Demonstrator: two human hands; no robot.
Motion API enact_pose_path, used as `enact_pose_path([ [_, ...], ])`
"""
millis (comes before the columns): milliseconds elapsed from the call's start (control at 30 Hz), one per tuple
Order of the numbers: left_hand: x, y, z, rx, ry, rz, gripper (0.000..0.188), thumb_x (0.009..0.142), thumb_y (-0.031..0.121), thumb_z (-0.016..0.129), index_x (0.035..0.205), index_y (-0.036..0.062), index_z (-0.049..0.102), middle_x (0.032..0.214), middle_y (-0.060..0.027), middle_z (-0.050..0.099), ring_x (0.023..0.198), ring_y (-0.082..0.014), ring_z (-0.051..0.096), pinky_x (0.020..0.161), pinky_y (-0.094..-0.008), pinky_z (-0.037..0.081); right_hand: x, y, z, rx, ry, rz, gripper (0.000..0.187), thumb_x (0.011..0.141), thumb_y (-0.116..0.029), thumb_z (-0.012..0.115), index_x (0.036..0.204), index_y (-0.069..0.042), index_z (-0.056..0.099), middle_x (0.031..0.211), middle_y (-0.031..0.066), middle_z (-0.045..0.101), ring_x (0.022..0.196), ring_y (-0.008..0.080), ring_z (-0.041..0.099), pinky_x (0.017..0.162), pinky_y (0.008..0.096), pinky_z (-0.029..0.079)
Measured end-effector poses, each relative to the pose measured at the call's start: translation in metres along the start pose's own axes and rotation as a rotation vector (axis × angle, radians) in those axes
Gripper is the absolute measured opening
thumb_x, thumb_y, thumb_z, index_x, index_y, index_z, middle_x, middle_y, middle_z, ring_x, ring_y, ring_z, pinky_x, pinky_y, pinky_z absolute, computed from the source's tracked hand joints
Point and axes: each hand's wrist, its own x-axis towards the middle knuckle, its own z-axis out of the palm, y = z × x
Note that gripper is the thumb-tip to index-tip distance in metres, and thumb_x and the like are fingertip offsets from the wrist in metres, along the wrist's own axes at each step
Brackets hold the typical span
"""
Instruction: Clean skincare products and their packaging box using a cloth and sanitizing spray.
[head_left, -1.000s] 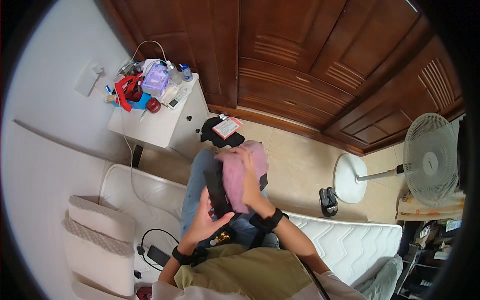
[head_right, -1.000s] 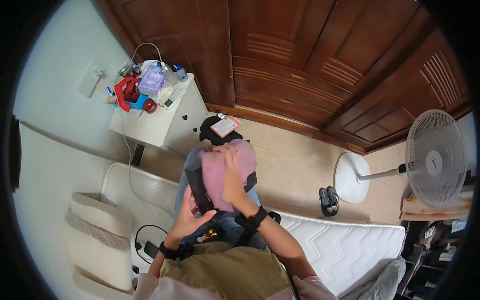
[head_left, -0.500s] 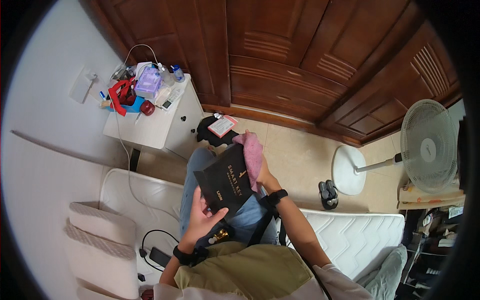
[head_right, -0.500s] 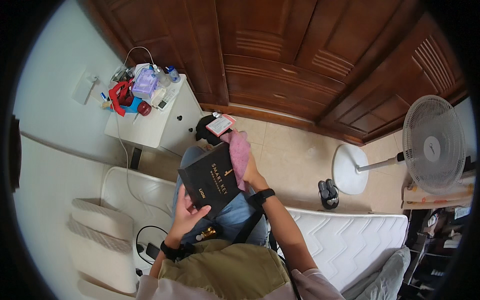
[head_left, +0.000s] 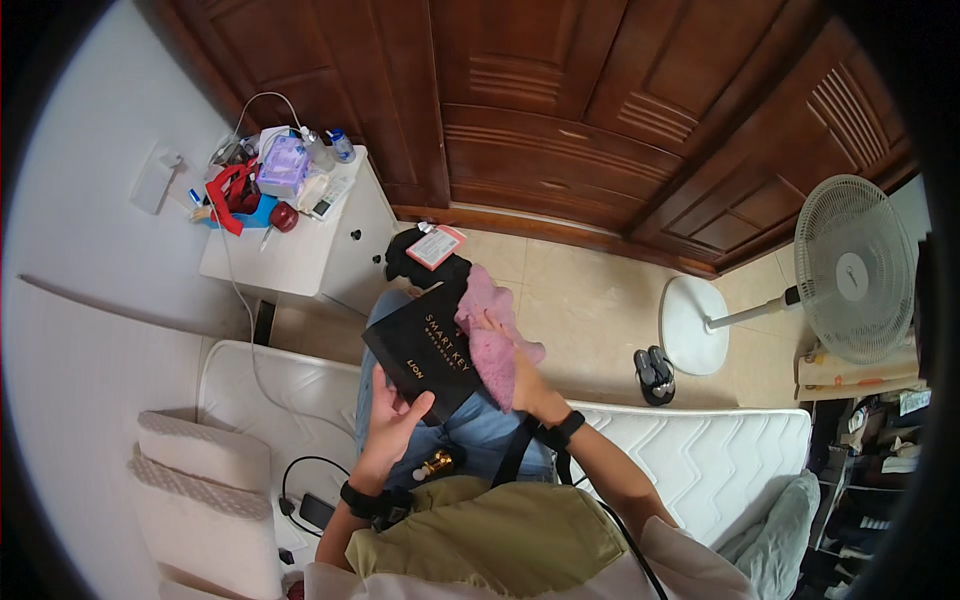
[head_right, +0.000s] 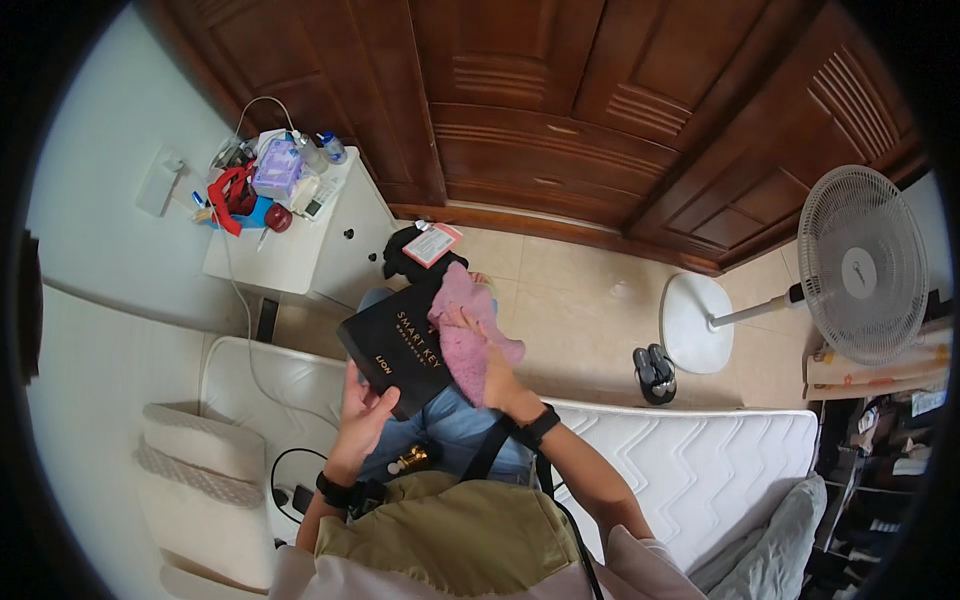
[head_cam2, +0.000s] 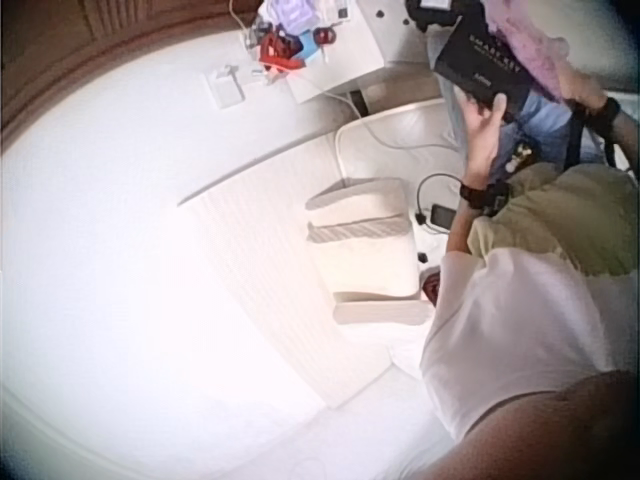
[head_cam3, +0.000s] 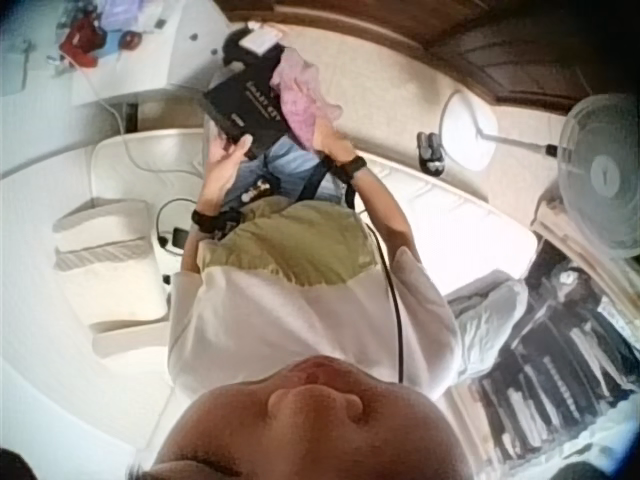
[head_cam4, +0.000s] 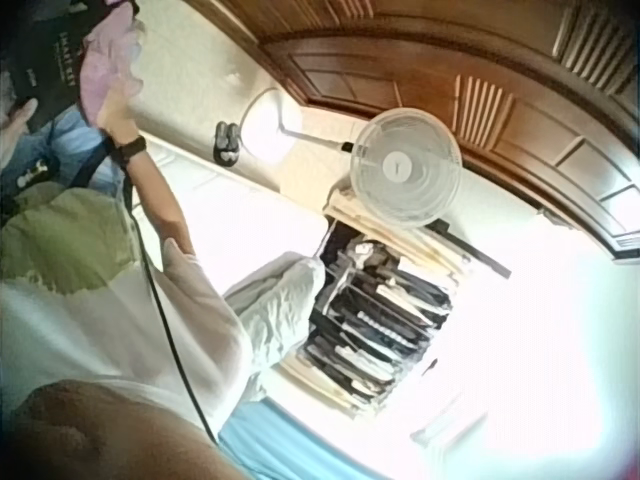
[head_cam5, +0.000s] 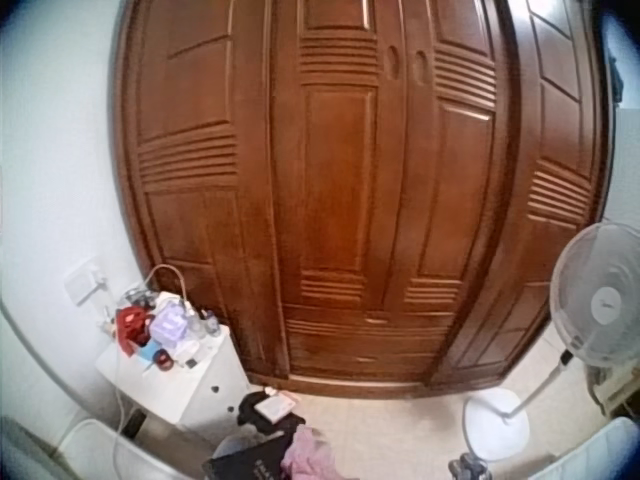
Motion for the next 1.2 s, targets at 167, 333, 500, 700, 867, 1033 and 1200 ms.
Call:
enact_pose_path([
  [167, 0.001, -0.003, -0.003, 0.024, -0.042, 0.005, 0.079, 0.085, -0.006, 0.067, 0.146, 0.0127, 0.020, 0.129, -0.0090, 0.049, 0.118, -0.0170, 0.052, 0.101, -0.0309, 0.043, 0.005, -0.038, 0.013, 0.122, -0.017, -0.112, 0.075, 0.087, -0.034, 0.054, 0.149, 0.000, 0.030, 0.158, 0.0191, 0.023, 0.147, 0.0340, 0.018, 0.119, 0.0404, 0.013],
  [333, 0.000, -0.004, -0.003, 0.078, -0.068, 0.013, 0.080, 0.086, -0.002, 0.070, 0.145, 0.0132, 0.018, 0.136, -0.0092, 0.044, 0.124, -0.0182, 0.046, 0.103, -0.0310, 0.040, 0.010, -0.078, 0.025, -0.097, -0.061, -0.099, 0.070, 0.092, -0.033, 0.043, 0.151, -0.001, 0.024, 0.159, 0.0215, 0.018, 0.149, 0.0322, 0.015, 0.119, 0.0391, 0.011],
  [500, -0.008, 0.002, -0.008, 0.151, -0.220, 0.123, 0.102, 0.081, 0.031, 0.080, 0.149, 0.0105, 0.006, 0.146, -0.0105, 0.031, 0.136, -0.0207, 0.033, 0.111, -0.0359, 0.031, 0.017, -0.110, 0.041, -0.058, 0.094, 0.022, 0.076, 0.091, -0.039, 0.044, 0.153, -0.003, 0.020, 0.160, 0.0220, 0.009, 0.148, 0.0401, 0.011, 0.117, 0.0505, 0.012],
  [700, -0.004, 0.004, -0.017, 0.242, -0.224, 0.079, 0.118, 0.074, 0.058, 0.078, 0.149, 0.0057, 0.003, 0.148, -0.0112, 0.027, 0.138, -0.0215, 0.030, 0.113, -0.0365, 0.026, 0.049, -0.106, 0.059, -0.138, 0.124, 0.208, 0.086, 0.086, -0.048, 0.050, 0.156, -0.013, 0.015, 0.161, 0.0227, 0.002, 0.147, 0.0467, 0.004, 0.113, 0.0628, 0.011],
  [867, 0.005, -0.012, -0.025, 0.194, -0.128, 0.091, 0.101, 0.084, 0.067, 0.060, 0.149, 0.0051, 0.013, 0.148, -0.0116, 0.031, 0.137, -0.0220, 0.032, 0.114, -0.0375, 0.026, 0.074, -0.107, 0.053, -0.215, -0.062, 0.269, 0.083, 0.085, -0.038, 0.054, 0.157, -0.019, 0.016, 0.161, 0.0214, -0.002, 0.147, 0.0465, 0.001, 0.113, 0.0639, 0.009],
  [1033, 0.012, -0.004, -0.017, -0.304, 0.008, -0.121, 0.077, 0.100, 0.059, 0.035, 0.151, 0.0038, 0.021, 0.152, -0.0102, 0.034, 0.139, -0.0237, 0.033, 0.116, -0.0394, 0.025, 0.069, -0.071, 0.064, -0.286, -0.199, 0.136, 0.080, 0.076, -0.015, 0.058, 0.152, -0.020, 0.032, 0.163, 0.0121, 0.004, 0.149, 0.0386, 0.006, 0.116, 0.0585, 0.009],
  [1200, 0.017, -0.023, -0.032, -0.239, 0.109, -0.217, 0.041, 0.099, 0.034, 0.056, 0.133, 0.0153, 0.042, 0.133, -0.0040, 0.051, 0.124, -0.0209, 0.050, 0.101, -0.0453, 0.043, 0.058, -0.038, 0.051, -0.377, -0.202, 0.105, 0.084, 0.070, -0.017, 0.061, 0.150, -0.026, 0.035, 0.162, 0.0089, 0.013, 0.149, 0.0335, 0.010, 0.117, 0.0542, 0.012],
])
